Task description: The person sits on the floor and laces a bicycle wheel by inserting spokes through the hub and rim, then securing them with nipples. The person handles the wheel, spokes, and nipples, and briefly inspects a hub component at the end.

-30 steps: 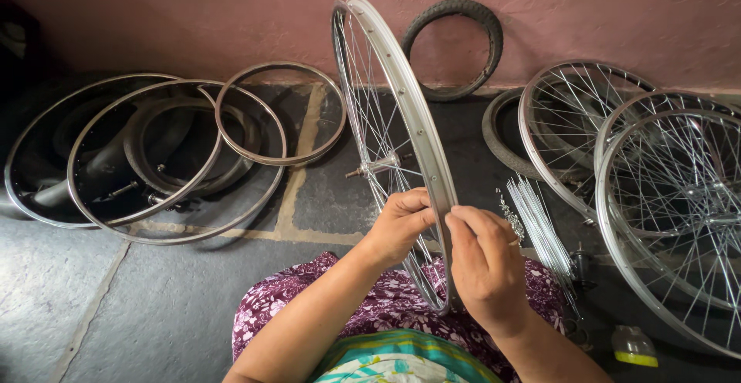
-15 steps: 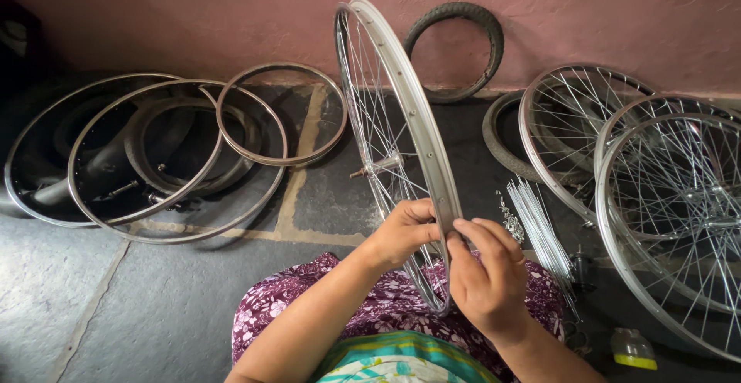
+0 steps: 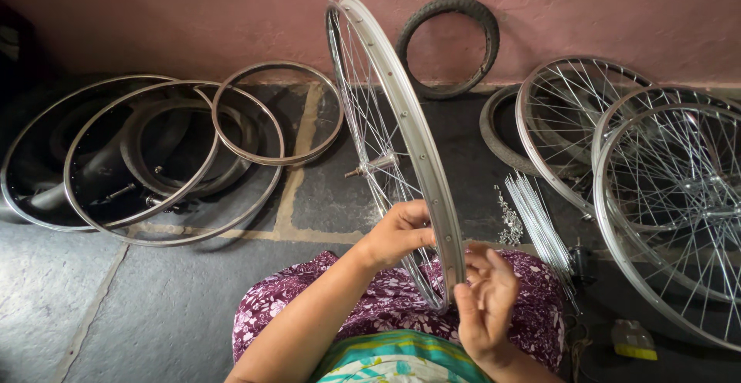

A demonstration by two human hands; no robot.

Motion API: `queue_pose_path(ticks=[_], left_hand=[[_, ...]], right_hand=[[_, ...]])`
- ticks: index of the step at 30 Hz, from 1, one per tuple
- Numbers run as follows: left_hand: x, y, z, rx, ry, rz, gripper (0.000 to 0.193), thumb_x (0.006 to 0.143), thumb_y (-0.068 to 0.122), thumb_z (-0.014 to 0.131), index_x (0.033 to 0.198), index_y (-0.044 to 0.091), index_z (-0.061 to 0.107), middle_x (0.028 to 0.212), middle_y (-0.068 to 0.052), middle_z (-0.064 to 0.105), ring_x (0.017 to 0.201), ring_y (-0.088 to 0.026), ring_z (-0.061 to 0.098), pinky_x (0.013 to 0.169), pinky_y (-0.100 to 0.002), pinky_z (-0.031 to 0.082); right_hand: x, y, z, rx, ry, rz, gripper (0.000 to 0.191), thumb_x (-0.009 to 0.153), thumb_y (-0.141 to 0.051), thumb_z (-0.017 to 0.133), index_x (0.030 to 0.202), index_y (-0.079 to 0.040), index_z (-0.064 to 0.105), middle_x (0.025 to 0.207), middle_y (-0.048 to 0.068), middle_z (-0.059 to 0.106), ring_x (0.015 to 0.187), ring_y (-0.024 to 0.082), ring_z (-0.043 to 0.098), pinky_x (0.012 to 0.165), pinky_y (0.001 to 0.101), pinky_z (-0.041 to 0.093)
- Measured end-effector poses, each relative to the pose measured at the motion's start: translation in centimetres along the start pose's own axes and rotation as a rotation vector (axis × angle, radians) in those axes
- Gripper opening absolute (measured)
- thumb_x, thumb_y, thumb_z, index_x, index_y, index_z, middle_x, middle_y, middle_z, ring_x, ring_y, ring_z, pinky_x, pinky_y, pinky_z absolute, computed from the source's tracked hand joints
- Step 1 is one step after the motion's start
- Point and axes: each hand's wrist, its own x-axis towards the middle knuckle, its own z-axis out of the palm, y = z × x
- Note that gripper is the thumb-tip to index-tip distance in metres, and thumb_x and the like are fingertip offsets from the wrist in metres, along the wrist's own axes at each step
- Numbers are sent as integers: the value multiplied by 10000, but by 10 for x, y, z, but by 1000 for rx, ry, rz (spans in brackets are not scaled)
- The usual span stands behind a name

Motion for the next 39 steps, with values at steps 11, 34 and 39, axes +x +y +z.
queue_pose_path(ticks=[11, 34, 39], left_hand=[[2, -1, 0, 104, 19, 19, 219, 983, 245, 657, 1090, 56, 683, 1002, 21, 672, 973, -92, 620, 901, -286, 520], [1, 6, 3, 338, -29, 106, 282, 1112, 299, 616, 1145, 48, 738, 1173, -19, 608, 1104, -133, 574, 1009, -326, 517], [2, 25, 14, 533, 30, 178, 334, 1027, 335, 544, 1097, 52, 707, 1288, -44, 593, 1244, -161, 490, 1119, -329, 371]], right_hand=[[-15, 11, -1, -62, -102, 81, 643, 1004, -7, 522, 1559, -15, 195, 1234, 129, 528, 925, 100, 514, 768, 230, 465], [-25, 22, -8, -119, -147, 122, 634, 1033, -44, 535, 1571, -11, 201, 1193, 86, 518, 963, 88, 522, 822, 242, 485], [-22, 18, -6, -124, -149, 129, 619, 1021, -42, 520, 1548, -4, 198, 1224, 113, 525, 1013, 126, 541, 886, 276, 485]])
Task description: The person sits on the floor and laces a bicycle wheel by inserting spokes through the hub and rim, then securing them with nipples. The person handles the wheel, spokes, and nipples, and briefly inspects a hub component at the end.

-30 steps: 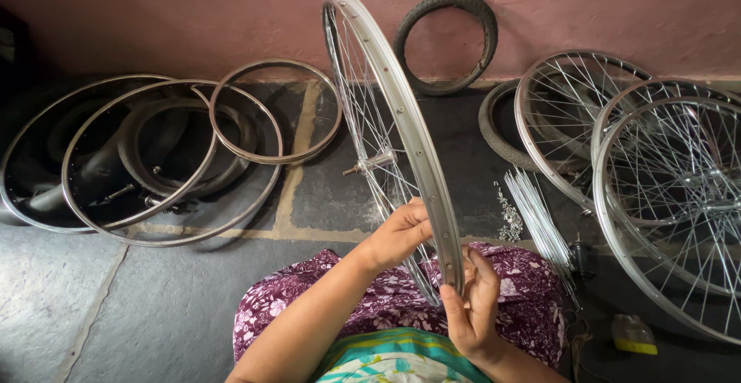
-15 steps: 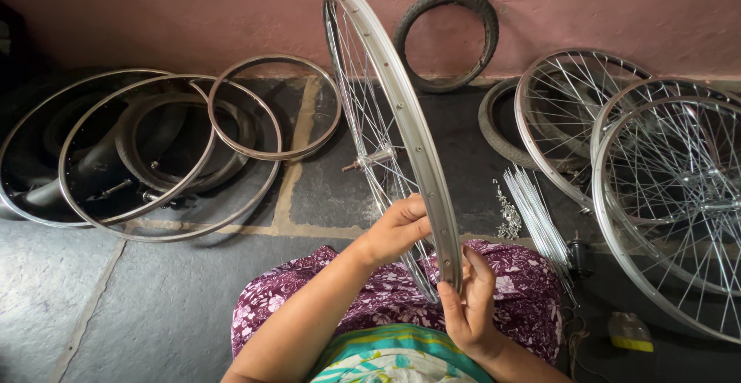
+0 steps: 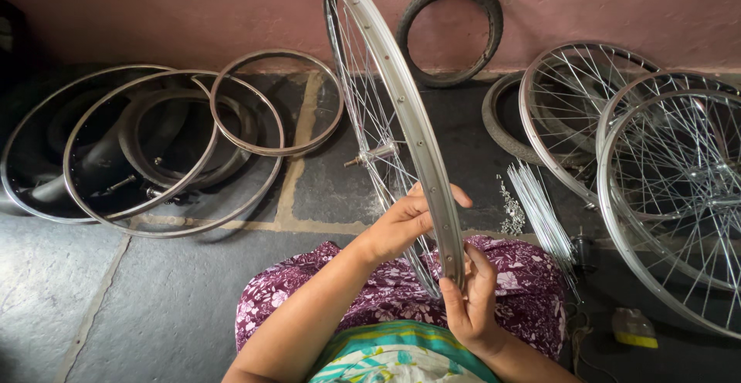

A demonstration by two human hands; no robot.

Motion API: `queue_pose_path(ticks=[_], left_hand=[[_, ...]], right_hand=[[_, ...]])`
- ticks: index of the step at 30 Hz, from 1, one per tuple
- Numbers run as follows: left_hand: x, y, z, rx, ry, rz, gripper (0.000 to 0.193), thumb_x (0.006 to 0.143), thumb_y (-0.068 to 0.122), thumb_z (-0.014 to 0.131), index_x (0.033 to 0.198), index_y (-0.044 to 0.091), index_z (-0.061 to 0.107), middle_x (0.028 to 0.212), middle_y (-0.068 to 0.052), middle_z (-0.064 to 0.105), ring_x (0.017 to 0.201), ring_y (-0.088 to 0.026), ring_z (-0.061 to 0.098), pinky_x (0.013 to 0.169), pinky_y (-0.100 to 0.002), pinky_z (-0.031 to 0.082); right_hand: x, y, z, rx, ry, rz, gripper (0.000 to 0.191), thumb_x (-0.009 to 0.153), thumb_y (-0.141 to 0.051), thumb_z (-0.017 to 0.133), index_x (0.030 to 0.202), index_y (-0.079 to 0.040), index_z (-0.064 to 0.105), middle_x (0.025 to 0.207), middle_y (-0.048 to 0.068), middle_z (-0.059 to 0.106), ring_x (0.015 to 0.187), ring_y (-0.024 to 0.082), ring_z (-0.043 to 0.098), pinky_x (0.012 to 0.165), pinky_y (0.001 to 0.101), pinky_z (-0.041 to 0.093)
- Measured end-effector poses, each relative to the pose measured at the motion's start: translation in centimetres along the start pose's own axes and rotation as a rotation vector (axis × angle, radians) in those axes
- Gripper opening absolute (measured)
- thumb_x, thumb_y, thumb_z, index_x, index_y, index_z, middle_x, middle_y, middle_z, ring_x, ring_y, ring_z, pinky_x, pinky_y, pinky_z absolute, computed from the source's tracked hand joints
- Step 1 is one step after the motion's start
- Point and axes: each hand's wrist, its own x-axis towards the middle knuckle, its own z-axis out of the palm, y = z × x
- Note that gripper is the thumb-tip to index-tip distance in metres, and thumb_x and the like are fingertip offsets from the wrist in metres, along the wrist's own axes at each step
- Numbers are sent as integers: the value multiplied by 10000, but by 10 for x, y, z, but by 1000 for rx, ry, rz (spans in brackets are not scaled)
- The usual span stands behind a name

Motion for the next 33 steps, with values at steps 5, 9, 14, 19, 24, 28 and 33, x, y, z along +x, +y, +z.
queue_pose_path(ticks=[5, 9, 14, 19, 24, 28, 33], left_hand=[[-2, -1, 2, -425, 21, -212, 307, 973, 256, 729, 1214, 66, 703, 1274, -29, 575, 1166, -203, 567, 969, -371, 514], [-1, -9, 4, -107, 35, -60, 285, 1051, 288, 663, 1192, 47, 724, 1341, -27, 589, 1303, -178, 491, 1092, -330, 459], [0, 1, 2, -215, -47, -143, 285, 1073, 299, 603, 1184, 57, 705, 1373, -32, 536, 1293, -188, 455, 1095, -352, 427], [3, 8, 1, -53, -14, -180, 279, 1098, 255, 538, 1217, 49, 684, 1320, -51, 564, 1316, -205, 472, 1146, -387, 406], [-15, 14, 18, 71, 532, 124, 120, 1090, 98, 632, 1076, 79, 749, 1186, -58, 744, 1088, -203, 690, 1009, -374, 548], [-7, 16, 5, -45, 644, 120, 195, 875, 32, 740, 1065, 71, 717, 1127, -22, 672, 1103, -166, 628, 1014, -394, 462], [8, 9, -8, 212, 460, 170, 145, 877, 18, 783, 991, 55, 703, 1066, -33, 708, 1126, -190, 655, 1297, -474, 206]], right_hand=[[4, -5, 1, -35, -1, -21, 589, 1021, -42, 505, 1526, -2, 205, 1269, 144, 532, 1118, 171, 554, 973, 314, 479], [1, -1, 0, -11, -2, 6, 598, 1021, -43, 514, 1533, -1, 207, 1248, 134, 530, 1054, 145, 549, 915, 285, 486], [-6, 9, -1, 15, 0, 24, 620, 1026, -39, 533, 1558, -3, 217, 1164, 100, 517, 971, 121, 523, 860, 262, 481], [-6, 12, 0, -12, 1, -45, 612, 1017, -26, 525, 1548, 0, 220, 1202, 114, 517, 1013, 138, 531, 914, 282, 479], [-4, 14, 1, -16, 28, -40, 617, 1004, 1, 537, 1529, 2, 213, 1252, 139, 543, 1043, 149, 566, 905, 287, 507], [-5, 16, 0, 3, 32, -11, 612, 1005, 11, 540, 1530, 4, 227, 1233, 141, 551, 1022, 148, 568, 907, 284, 503], [-6, 17, 0, -14, 43, -27, 610, 994, 16, 530, 1521, 10, 223, 1262, 161, 540, 1105, 182, 582, 993, 312, 492]])
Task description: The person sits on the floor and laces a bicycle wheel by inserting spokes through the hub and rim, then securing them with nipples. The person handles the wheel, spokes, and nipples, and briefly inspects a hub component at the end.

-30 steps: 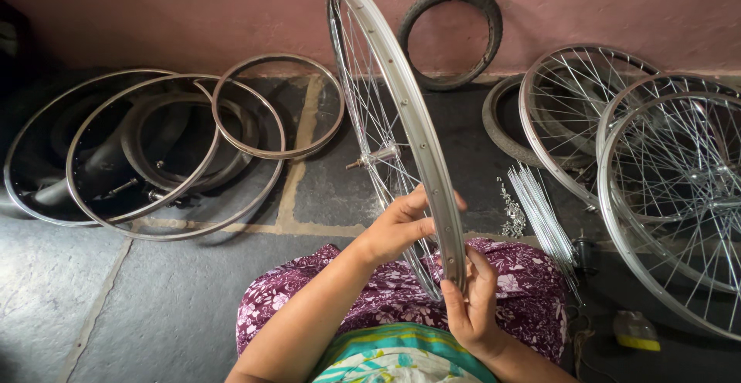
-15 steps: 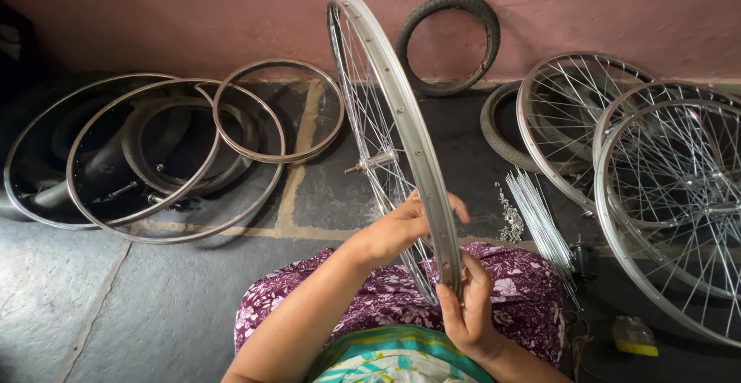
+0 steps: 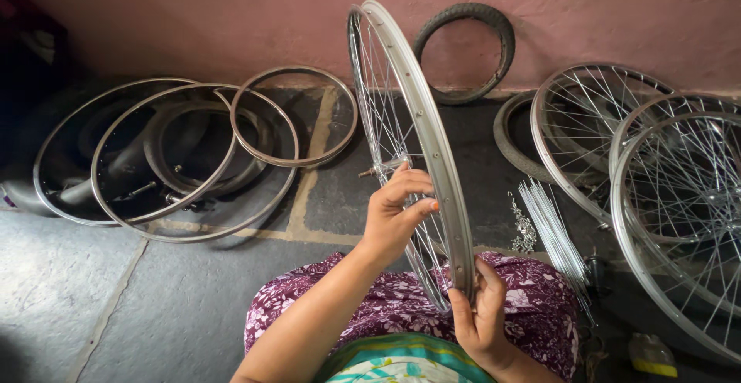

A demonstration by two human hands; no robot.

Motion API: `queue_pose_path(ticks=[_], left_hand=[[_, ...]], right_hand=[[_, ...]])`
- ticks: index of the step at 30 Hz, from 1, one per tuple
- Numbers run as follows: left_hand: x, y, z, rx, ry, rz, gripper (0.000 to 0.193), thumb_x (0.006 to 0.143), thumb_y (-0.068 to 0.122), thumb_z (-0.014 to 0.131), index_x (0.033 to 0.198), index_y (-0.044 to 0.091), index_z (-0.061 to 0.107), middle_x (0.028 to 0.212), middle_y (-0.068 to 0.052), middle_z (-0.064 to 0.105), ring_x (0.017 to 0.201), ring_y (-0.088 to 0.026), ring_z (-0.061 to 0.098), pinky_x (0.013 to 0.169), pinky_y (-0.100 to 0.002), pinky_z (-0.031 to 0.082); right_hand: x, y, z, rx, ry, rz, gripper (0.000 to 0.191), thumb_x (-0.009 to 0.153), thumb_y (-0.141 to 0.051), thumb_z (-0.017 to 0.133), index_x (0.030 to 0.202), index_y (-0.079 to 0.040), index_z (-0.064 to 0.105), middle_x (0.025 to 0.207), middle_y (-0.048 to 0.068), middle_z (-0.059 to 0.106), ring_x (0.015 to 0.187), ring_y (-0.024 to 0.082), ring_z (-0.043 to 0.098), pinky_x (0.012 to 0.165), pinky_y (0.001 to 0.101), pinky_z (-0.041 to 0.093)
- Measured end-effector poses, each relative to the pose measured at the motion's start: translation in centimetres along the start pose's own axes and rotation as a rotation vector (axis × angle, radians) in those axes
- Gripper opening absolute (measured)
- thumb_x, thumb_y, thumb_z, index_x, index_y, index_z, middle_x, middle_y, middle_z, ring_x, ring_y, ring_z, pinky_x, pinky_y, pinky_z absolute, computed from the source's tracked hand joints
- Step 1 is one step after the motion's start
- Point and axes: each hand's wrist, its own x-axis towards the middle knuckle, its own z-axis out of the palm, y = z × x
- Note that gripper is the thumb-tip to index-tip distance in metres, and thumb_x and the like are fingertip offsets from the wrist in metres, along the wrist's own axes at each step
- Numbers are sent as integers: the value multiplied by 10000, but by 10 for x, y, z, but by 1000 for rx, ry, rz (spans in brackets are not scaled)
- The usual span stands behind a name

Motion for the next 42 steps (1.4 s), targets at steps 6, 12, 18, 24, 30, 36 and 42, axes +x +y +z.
queue_pose_path(ticks=[6, 12, 18, 24, 30, 36, 42], left_hand=[[6, -15, 0, 18, -111, 27, 127, 1006, 200, 699, 1039, 78, 706, 1064, 0, 694, 1140, -177, 646, 1334, -483, 210], [10, -3, -3, -9, -239, -26, 234, 1115, 266, 547, 1193, 79, 664, 1266, -36, 602, 1374, -242, 476, 1237, -410, 292], [14, 7, 3, -307, 83, -273, 170, 1049, 133, 613, 1197, 73, 670, 1167, -12, 600, 1050, -136, 602, 940, -310, 500], [34, -17, -2, -495, 47, -253, 110, 1022, 51, 661, 1111, 1, 702, 1188, -33, 615, 1076, -96, 617, 974, -265, 503], [39, -28, 0, -519, -35, -236, 183, 1080, 144, 622, 1157, 8, 717, 1231, -1, 584, 1127, -97, 569, 1007, -282, 467], [44, 10, -1, -359, -59, -339, 423, 1092, 309, 540, 1375, 8, 632, 1357, -28, 561, 1273, -134, 534, 1142, -303, 404], [-7, 62, -6, 80, 121, -47, 722, 1018, 182, 648, 1604, 67, 242, 1571, -89, 359, 1478, -218, 362, 1217, -340, 315]], right_hand=[[-1, 0, -1, -37, -14, 16, 602, 994, 13, 531, 1516, 10, 230, 1261, 164, 558, 1123, 185, 598, 992, 316, 506], [-1, 2, 2, -41, -19, -16, 600, 993, 12, 533, 1520, 12, 245, 1240, 156, 568, 1096, 175, 599, 970, 305, 513], [0, 2, 1, -45, 2, -18, 606, 977, 20, 540, 1505, 15, 243, 1228, 162, 571, 1065, 181, 605, 930, 304, 519], [1, 6, 1, -81, 3, -85, 599, 985, 1, 549, 1510, -3, 262, 1163, 125, 580, 974, 145, 603, 827, 280, 535], [-1, 18, 2, -52, 22, -131, 597, 983, -32, 565, 1511, 8, 291, 1154, 116, 601, 968, 147, 608, 823, 281, 537], [4, 23, 7, -64, 55, -63, 625, 989, -55, 591, 1538, 19, 303, 1151, 106, 596, 891, 114, 591, 754, 248, 524], [34, -10, 40, -21, -337, -59, 738, 992, -99, 605, 1563, 33, 156, 1503, 279, 383, 1367, 388, 416, 1120, 465, 349]])
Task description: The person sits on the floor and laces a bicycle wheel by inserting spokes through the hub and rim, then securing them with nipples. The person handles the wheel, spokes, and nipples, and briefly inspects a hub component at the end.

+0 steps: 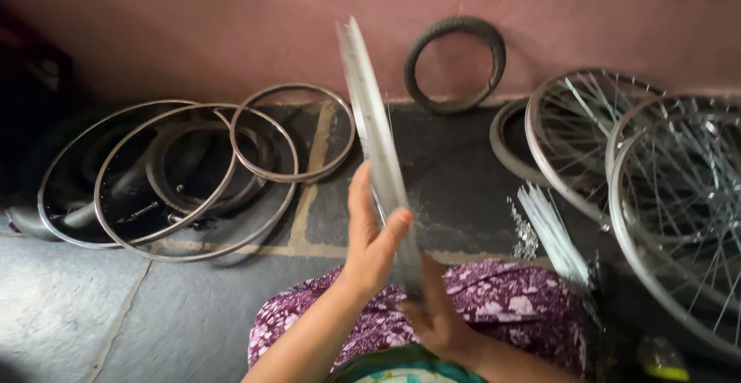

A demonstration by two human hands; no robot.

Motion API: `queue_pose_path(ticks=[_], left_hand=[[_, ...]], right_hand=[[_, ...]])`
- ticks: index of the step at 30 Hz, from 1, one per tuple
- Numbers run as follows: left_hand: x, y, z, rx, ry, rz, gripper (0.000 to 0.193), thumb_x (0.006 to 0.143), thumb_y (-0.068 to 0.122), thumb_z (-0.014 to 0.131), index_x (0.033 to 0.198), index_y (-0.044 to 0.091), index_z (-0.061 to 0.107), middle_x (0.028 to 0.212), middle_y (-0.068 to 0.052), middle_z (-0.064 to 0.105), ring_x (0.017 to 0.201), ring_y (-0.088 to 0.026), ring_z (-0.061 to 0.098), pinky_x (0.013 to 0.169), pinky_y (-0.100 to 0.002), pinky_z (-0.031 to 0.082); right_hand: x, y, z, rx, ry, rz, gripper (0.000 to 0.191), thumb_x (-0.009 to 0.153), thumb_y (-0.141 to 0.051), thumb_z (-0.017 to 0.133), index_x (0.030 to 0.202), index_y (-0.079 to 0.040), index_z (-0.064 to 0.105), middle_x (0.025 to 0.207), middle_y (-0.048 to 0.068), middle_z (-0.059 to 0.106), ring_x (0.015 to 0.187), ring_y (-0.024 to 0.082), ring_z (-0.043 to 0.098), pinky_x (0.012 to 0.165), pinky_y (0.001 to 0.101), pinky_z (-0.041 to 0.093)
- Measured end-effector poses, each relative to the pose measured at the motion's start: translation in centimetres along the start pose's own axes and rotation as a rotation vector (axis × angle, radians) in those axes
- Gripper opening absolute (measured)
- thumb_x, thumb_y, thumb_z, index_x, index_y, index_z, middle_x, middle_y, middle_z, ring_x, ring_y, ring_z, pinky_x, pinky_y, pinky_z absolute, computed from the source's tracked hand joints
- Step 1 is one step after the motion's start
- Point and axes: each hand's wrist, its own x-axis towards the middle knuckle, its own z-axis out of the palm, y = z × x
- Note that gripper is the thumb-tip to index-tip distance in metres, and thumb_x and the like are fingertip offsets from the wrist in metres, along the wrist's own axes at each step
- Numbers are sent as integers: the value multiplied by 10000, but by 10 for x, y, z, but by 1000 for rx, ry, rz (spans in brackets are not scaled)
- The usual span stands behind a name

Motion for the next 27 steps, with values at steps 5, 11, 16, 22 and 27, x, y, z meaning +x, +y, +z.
queue_pose_path(ticks=[5, 11, 16, 22, 27], left_hand=[[-3, 10, -58, 197, 102, -244, 698, 733, -165, 575, 1392, 40, 470, 1430, -104, 589, 1273, -239, 531, 1048, -339, 473], [7, 14, -148, -63, 26, -275, 752, 664, -160, 445, 1390, 37, 460, 1418, -165, 583, 1440, -326, 506, 1228, -416, 430], [3, 13, -178, -144, -39, -324, 764, 657, -146, 447, 1398, 43, 450, 1410, -174, 570, 1471, -318, 470, 1150, -488, 486], [1, 9, -167, -144, -73, -360, 746, 710, -169, 452, 1426, 40, 424, 1435, -185, 559, 1487, -310, 446, 1078, -485, 530], [1, 11, -166, -116, -94, -381, 841, 677, -181, 453, 1487, 40, 394, 1426, -195, 567, 1460, -318, 469, 1053, -469, 548]], right_hand=[[29, -5, 15, -244, -335, -116, 767, 947, -176, 687, 1567, -23, 261, 1564, 322, 336, 1470, 464, 246, 1206, 511, 177], [83, 92, 1, -327, 69, 92, 335, 904, 7, 601, 1228, -46, 664, 1258, 154, 669, 1200, 268, 629, 1070, 386, 502], [153, 165, -26, 257, 398, 595, 269, 923, -140, 702, 1180, -69, 673, 1033, 11, 727, 901, 100, 667, 785, 265, 537], [217, 181, -30, 670, 524, 960, 202, 933, -256, 755, 1032, -102, 669, 947, 14, 689, 759, 127, 608, 649, 292, 513], [217, 176, -15, 365, 818, 707, 202, 901, -228, 770, 1026, -102, 673, 921, -6, 652, 750, 102, 567, 641, 271, 494]])
